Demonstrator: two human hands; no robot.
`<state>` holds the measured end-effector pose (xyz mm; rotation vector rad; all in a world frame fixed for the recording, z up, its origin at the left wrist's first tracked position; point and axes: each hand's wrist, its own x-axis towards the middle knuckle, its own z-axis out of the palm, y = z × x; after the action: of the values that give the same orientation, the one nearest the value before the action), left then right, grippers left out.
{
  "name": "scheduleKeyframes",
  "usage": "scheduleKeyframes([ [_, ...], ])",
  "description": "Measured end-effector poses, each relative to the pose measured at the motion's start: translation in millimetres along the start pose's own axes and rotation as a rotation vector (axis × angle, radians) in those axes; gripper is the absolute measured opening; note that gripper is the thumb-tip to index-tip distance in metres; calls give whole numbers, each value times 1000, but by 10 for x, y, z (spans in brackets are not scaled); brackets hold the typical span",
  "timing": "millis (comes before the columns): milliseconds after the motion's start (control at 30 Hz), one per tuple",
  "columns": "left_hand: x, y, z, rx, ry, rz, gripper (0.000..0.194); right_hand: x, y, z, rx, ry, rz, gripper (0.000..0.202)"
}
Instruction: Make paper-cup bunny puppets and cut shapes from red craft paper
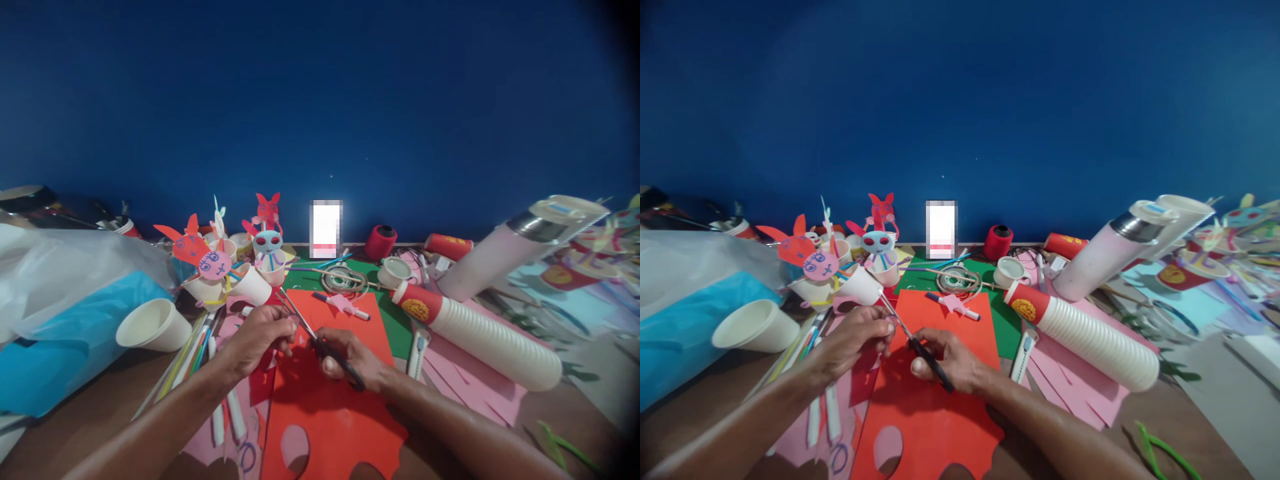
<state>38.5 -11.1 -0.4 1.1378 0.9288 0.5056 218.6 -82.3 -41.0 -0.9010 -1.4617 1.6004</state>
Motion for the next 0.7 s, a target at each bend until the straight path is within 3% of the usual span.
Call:
scheduleKeyframes([
  [467,-15,42,-29,-25,-25,-33,5,22,-48,35,48,46,45,46],
  [700,-15,24,9,-52,-19,-17,12,19,-68,39,25,75,32,47],
])
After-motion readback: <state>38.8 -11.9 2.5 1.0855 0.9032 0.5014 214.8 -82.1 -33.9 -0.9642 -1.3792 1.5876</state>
